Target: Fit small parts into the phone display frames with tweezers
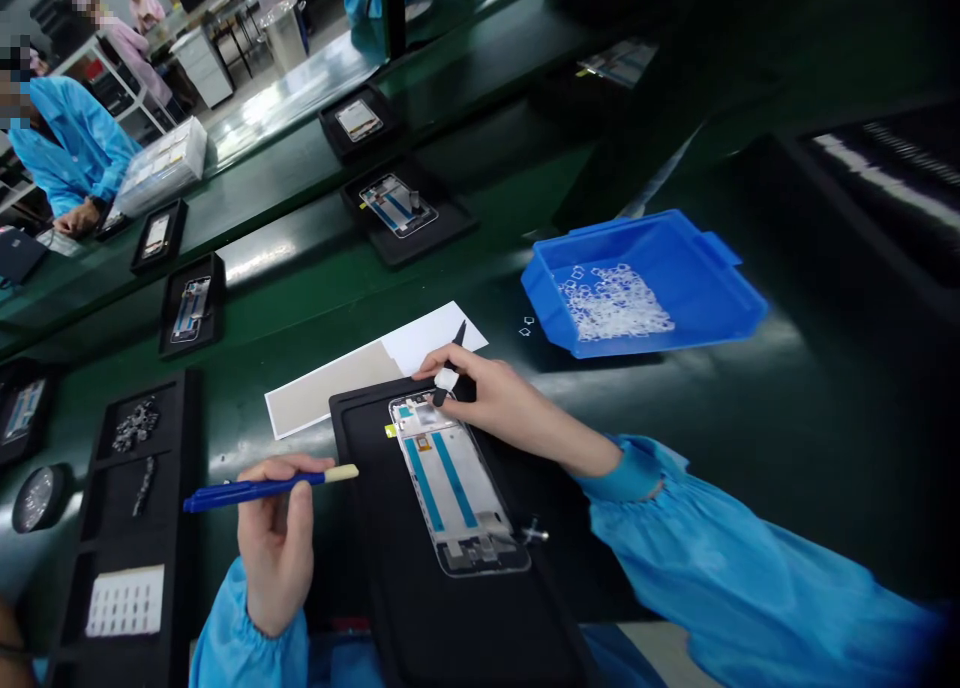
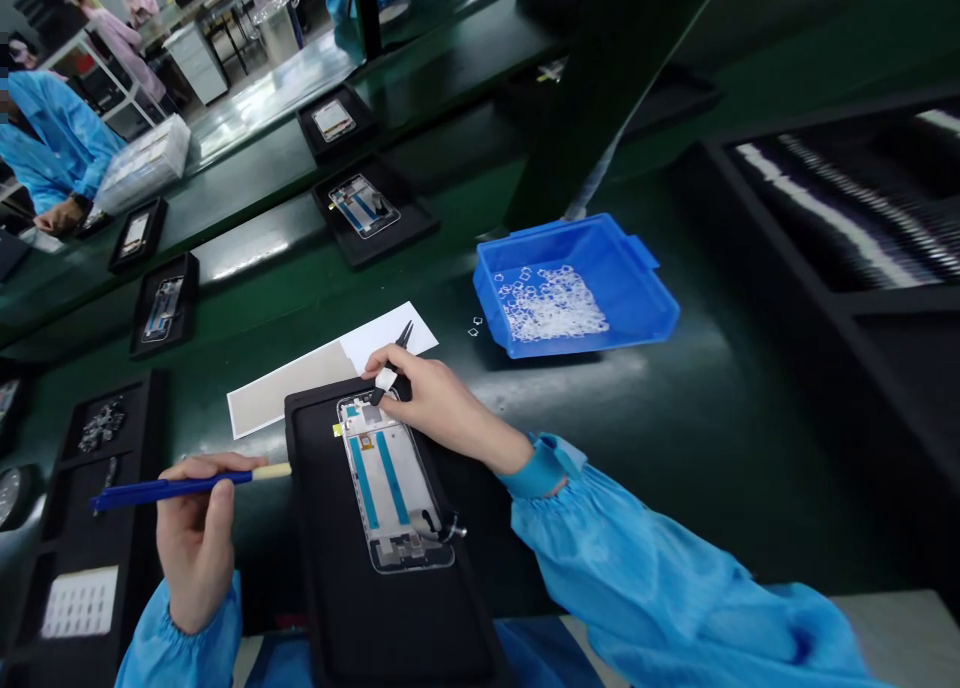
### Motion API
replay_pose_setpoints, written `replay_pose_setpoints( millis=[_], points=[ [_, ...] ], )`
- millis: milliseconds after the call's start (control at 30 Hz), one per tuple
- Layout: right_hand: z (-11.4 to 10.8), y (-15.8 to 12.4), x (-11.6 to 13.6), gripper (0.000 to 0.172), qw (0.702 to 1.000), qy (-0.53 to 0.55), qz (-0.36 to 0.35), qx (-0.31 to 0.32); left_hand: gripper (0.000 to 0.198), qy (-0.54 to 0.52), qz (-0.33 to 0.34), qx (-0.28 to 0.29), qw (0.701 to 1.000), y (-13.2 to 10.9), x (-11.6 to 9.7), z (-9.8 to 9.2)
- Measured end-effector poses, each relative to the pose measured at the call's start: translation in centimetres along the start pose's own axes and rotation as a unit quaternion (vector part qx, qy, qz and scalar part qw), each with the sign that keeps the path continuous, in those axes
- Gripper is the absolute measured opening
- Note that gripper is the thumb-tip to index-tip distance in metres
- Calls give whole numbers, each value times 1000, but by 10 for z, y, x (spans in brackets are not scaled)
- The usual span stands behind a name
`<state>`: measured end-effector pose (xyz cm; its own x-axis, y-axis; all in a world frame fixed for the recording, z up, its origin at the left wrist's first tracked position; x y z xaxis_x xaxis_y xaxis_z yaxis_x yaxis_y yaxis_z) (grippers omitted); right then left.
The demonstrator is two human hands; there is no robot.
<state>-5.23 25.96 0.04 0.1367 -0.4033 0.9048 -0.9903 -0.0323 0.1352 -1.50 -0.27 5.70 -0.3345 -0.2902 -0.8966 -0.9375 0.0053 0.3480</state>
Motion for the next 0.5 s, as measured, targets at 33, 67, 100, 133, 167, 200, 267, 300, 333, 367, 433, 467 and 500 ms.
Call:
replay_pose_setpoints(
  millis=[33, 67, 100, 133, 167, 200, 267, 300, 333, 367, 433, 467, 500],
  points=[
    [-1, 0, 2, 27, 1000, -21, -3, 8, 6, -1, -6, -1, 1000, -1, 1, -1],
    [-1, 1, 4, 28, 999, -48, -6, 14, 6, -2, -9, 0, 1000, -1, 2, -1],
    [-1, 1, 5, 29, 997, -79, -9, 19, 6, -3, -11, 2, 1000, -1, 2, 0],
    [-1, 2, 6, 30, 994, -109, -13, 24, 6, -3, -11, 4, 1000, -1, 3, 0],
    [-1, 2, 6, 31, 991, -132, -20, 29, 6, -2, -11, 7, 1000, -1, 3, 1],
    [0, 2, 6, 32, 989, -143, -30, 29, 6, -1, -10, 10, 1000, -1, 2, 2],
    [-2, -2, 6, 31, 990, -132, -56, 2, 5, 0, -8, 19, 1000, -2, 2, 3],
    [-3, -6, 6, 28, 990, -119, -72, -27, 5, 2, -7, 24, 1000, -2, 3, 4],
    [-5, -11, 7, 23, 988, -109, -88, -61, 5, 5, -4, 29, 1000, -3, 3, 4],
    [-7, -17, 8, 18, 984, -103, -106, -96, 5, 10, -1, 35, 999, -4, 4, 4],
    [-9, -29, 11, 14, 974, -92, -144, -148, 9, 26, 4, 50, 998, -6, 7, 4],
    [-9, -35, 12, 14, 971, -82, -156, -163, 11, 33, 7, 61, 998, -7, 9, 5],
    [-9, -39, 13, 16, 969, -68, -162, -172, 14, 39, 10, 73, 997, -9, 11, 6]
  ],
)
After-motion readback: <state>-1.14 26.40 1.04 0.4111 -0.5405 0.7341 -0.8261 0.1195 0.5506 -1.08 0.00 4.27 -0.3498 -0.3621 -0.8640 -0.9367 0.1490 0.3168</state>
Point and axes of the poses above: each hand's wrist, its own y-axis towards the middle knuckle, its own z-axis out of the palm, x = y × z, the point moved 3 cm from there along y, towards the middle knuckle, and after that the axes turned 5 degrees about -x, right-handed, at the moved point
